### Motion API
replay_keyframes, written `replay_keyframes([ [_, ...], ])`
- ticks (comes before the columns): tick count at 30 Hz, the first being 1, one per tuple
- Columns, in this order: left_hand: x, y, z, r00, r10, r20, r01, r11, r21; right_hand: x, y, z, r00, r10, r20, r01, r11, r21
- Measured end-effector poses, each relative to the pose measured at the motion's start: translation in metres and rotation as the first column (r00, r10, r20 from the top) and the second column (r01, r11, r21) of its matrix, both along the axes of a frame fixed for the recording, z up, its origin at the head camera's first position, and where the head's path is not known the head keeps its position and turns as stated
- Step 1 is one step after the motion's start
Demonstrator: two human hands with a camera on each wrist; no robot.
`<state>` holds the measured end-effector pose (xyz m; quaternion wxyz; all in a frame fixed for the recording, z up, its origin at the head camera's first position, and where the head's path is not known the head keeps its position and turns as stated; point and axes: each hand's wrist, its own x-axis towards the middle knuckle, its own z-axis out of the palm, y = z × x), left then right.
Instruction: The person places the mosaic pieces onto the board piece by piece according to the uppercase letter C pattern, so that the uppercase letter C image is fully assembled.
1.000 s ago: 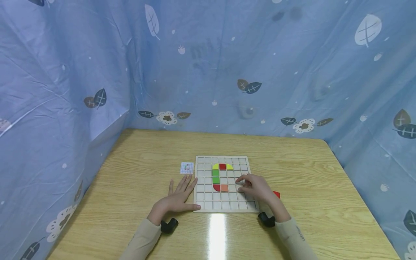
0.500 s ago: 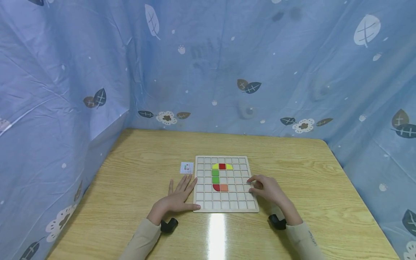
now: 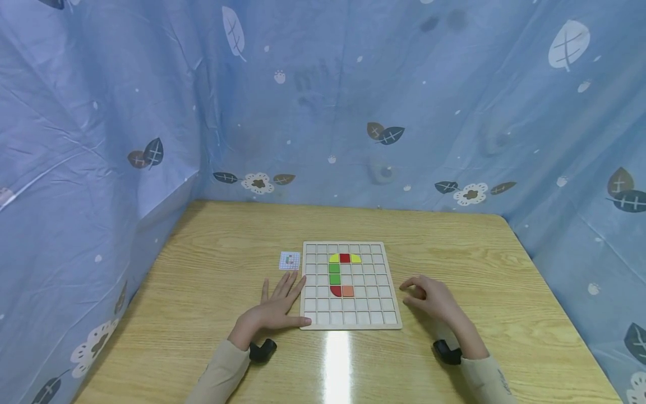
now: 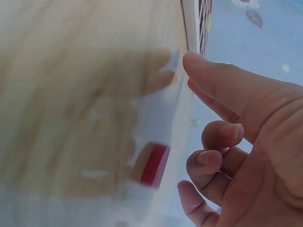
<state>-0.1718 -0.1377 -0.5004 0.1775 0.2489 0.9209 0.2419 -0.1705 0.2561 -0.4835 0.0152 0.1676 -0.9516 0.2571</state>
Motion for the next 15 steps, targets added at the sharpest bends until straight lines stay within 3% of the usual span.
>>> replay_keyframes([
  [8, -0.002, -0.001, -0.006, 1.0, -0.001, 0.005, 0.0, 1.0, 0.022, 0.009, 0.016, 0.0, 0.997, -0.076, 0.02, 0.075, 0.996, 0.043],
  [15, -0.002, -0.001, -0.004, 1.0, 0.0, -0.003, -0.001, 1.0, -0.024, 0.013, 0.026, 0.0, 0.994, -0.107, 0.006, 0.107, 0.993, 0.042],
])
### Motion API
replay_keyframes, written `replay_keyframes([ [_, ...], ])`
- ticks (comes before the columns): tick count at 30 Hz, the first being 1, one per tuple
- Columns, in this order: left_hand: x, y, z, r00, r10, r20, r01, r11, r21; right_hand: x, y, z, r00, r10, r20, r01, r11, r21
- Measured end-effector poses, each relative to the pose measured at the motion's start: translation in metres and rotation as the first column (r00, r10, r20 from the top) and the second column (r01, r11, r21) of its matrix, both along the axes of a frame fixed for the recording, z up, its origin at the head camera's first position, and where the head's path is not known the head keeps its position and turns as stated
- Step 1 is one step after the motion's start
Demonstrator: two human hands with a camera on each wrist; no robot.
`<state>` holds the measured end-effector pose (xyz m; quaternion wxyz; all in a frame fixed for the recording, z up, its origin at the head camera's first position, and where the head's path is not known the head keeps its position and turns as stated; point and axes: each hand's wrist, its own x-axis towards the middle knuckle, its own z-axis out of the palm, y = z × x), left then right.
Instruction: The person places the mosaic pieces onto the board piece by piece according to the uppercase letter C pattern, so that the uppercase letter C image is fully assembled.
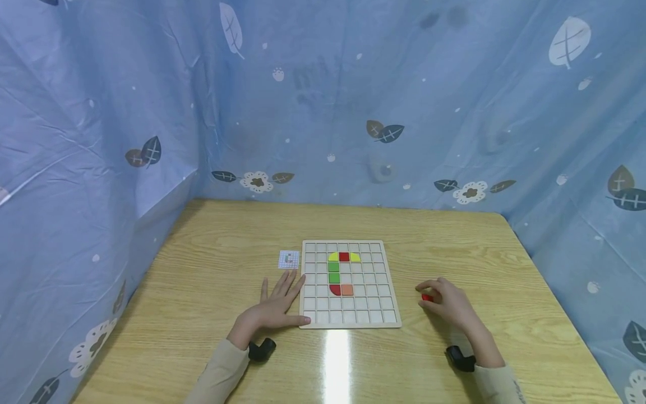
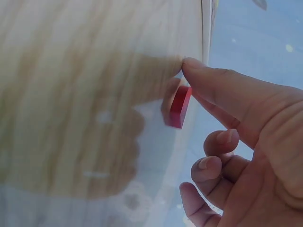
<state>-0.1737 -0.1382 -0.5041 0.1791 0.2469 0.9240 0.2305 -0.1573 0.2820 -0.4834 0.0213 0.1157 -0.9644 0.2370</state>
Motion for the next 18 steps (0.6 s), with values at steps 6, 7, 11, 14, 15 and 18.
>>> replay_keyframes([
  [6, 0.0, 0.0, 0.0, 1.0, 0.0, 0.003, 0.0, 1.0, 0.009, 0.003, 0.007, 0.001, 0.999, -0.029, -0.03, 0.029, 1.0, 0.008],
  [7, 0.0, 0.0, 0.0, 1.0, 0.0, 0.002, 0.0, 1.0, 0.014, 0.003, 0.008, 0.0, 0.999, -0.038, -0.032, 0.038, 0.999, 0.011],
  [11, 0.001, 0.0, 0.0, 1.0, -0.007, -0.006, 0.008, 0.999, 0.048, 0.004, 0.013, -0.001, 0.997, -0.073, -0.022, 0.074, 0.997, 0.03],
  [14, 0.001, 0.0, 0.0, 1.0, -0.01, -0.003, 0.011, 0.998, 0.062, 0.005, 0.016, -0.001, 0.995, -0.098, -0.01, 0.099, 0.994, 0.041],
  [15, 0.001, 0.0, 0.0, 1.0, -0.009, 0.0, 0.009, 0.998, 0.063, 0.006, 0.016, -0.001, 0.994, -0.106, -0.005, 0.106, 0.993, 0.043],
  [18, 0.001, 0.0, 0.0, 1.0, -0.006, 0.005, 0.005, 0.998, 0.058, 0.006, 0.018, -0.001, 0.993, -0.119, 0.007, 0.118, 0.992, 0.044],
])
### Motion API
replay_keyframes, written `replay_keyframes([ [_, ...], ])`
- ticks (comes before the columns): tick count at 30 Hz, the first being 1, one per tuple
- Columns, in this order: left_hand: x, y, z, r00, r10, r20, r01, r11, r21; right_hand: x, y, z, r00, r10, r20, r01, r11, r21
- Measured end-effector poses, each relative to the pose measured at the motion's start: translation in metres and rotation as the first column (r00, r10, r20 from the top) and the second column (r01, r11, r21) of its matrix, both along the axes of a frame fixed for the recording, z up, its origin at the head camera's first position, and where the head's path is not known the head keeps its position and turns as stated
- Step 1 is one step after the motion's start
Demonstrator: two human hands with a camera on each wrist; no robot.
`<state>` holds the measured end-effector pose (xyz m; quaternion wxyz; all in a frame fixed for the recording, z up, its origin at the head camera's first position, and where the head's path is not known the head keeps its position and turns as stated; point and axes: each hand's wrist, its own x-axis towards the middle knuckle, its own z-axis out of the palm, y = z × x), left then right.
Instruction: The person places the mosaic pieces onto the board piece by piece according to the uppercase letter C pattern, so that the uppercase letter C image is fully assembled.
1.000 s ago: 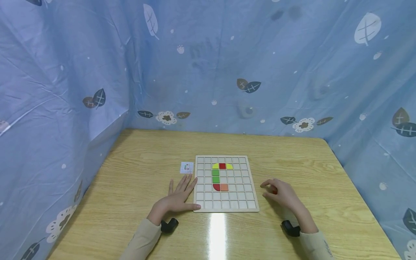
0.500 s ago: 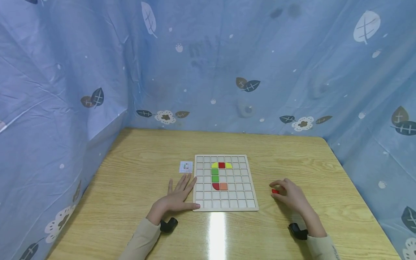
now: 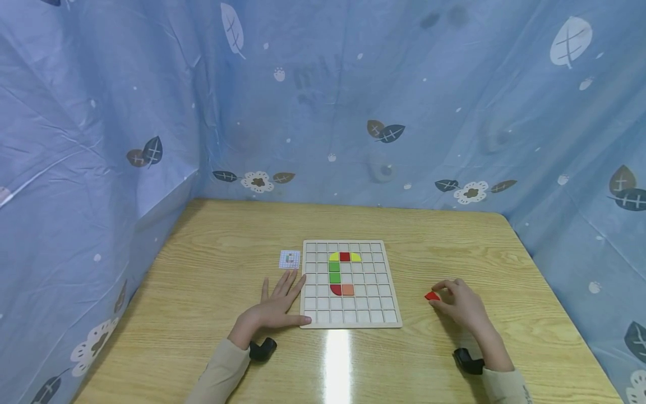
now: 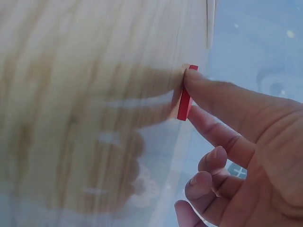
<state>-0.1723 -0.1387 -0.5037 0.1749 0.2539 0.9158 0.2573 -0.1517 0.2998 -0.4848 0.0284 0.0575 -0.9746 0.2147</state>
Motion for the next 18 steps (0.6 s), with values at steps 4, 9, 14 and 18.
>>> replay_keyframes([
  [4, 0.0001, 0.0003, 0.0015, 1.0, 0.008, -0.002, -0.008, 1.0, -0.02, -0.0007, 0.0001, -0.0006, 1.0, -0.002, -0.006, 0.002, 1.0, 0.002],
  [9, -0.0004, 0.0004, 0.001, 1.0, 0.011, -0.007, -0.011, 0.999, -0.033, -0.0031, -0.0017, -0.0014, 1.0, 0.011, -0.016, -0.01, 1.0, 0.011],
  [14, -0.0002, 0.0005, 0.0015, 1.0, 0.01, -0.007, -0.011, 0.999, -0.032, -0.0049, -0.0046, -0.0013, 0.999, 0.03, -0.031, -0.03, 0.999, 0.024],
  [18, -0.0006, 0.0001, 0.001, 1.0, 0.01, -0.001, -0.01, 1.0, -0.021, -0.0059, -0.0082, -0.0002, 0.998, 0.049, -0.045, -0.048, 0.999, 0.024],
])
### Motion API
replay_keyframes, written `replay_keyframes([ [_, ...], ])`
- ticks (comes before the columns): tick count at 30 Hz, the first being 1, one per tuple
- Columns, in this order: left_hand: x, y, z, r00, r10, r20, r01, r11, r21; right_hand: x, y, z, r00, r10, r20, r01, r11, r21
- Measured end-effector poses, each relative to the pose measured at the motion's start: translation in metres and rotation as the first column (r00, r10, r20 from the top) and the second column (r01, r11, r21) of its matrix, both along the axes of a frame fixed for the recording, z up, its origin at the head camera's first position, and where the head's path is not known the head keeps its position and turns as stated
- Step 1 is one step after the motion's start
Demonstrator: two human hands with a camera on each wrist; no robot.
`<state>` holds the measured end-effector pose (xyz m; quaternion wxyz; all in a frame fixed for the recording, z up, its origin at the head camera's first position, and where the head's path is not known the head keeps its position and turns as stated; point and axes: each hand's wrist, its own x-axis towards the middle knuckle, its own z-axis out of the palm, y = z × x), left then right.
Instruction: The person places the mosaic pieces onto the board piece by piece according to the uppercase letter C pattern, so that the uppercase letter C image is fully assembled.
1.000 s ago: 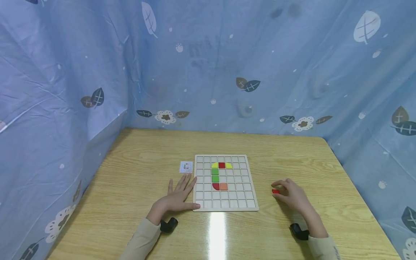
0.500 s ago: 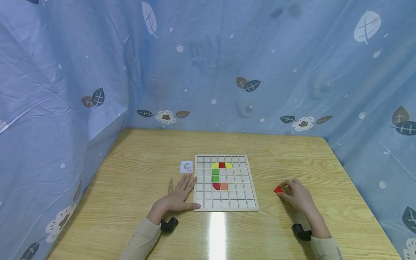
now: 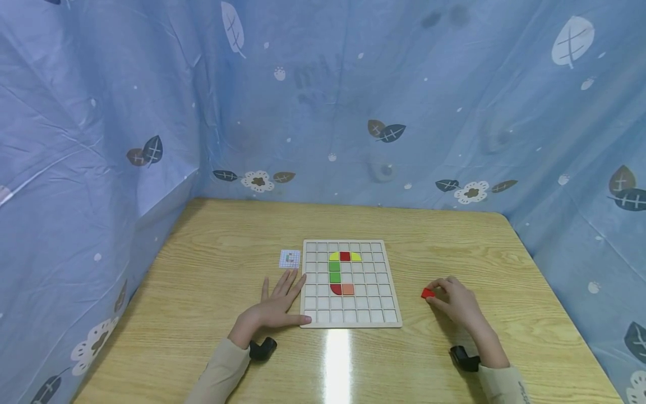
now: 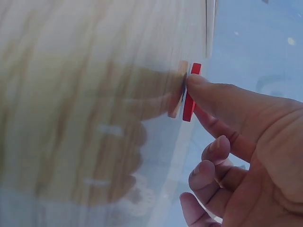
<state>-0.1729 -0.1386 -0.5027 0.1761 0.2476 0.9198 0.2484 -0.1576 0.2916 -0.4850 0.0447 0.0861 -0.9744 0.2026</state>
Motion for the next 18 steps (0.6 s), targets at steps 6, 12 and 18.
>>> replay_keyframes([
  [6, -0.001, -0.001, -0.004, 1.0, -0.003, 0.009, 0.002, 1.0, 0.019, -0.003, -0.008, 0.003, 0.999, 0.038, -0.018, -0.039, 0.999, -0.014],
  [12, 0.0, 0.0, -0.003, 1.0, 0.004, 0.014, -0.004, 1.0, 0.014, -0.008, -0.02, 0.003, 0.997, 0.067, -0.045, -0.067, 0.998, -0.001],
  [18, 0.001, 0.0, 0.001, 1.0, 0.001, 0.004, -0.001, 1.0, -0.003, -0.014, -0.035, 0.005, 0.992, 0.111, -0.061, -0.112, 0.994, -0.019],
])
